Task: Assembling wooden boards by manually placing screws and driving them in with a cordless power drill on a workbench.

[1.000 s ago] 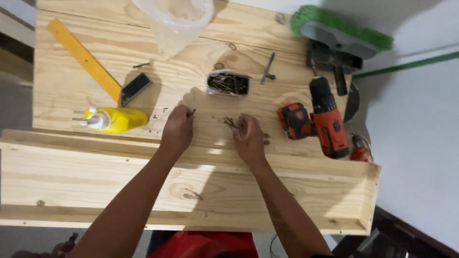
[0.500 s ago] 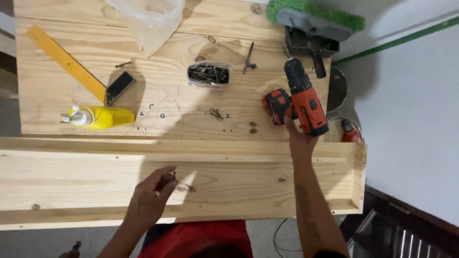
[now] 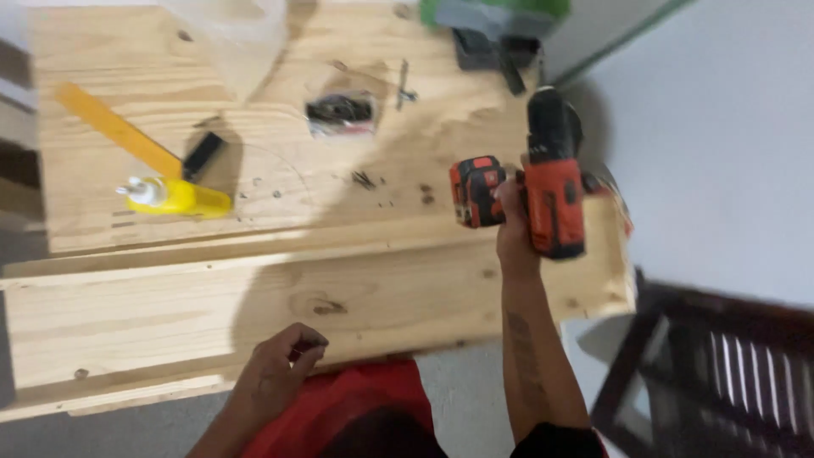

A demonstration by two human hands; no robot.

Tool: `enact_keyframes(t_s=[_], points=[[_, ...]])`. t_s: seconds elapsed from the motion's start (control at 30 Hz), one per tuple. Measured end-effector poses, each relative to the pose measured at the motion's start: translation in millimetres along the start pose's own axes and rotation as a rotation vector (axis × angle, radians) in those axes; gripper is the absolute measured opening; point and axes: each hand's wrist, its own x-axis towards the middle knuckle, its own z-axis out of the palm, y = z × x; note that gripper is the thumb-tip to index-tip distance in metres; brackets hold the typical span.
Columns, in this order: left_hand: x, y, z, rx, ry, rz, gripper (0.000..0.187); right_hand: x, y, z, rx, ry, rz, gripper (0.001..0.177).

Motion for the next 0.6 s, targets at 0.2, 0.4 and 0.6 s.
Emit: enact_keyframes(t_s=[0.2,0.4,0.6], points=[[-17,-22,11,-0.133,-0.041,0.017,0.037,-152,-49,-124,0.512,-0.064,0.163,0.032],[-31,-33,36,-0.183,-0.264,0.063,0.028,-358,-56,-226,-0.523,-0.256,-0.049,0.039],[-29,-50,95,-0.260,-0.337,0.172,0.018,-450,-115,-196,-0.094,0.541,0.816,0.035]])
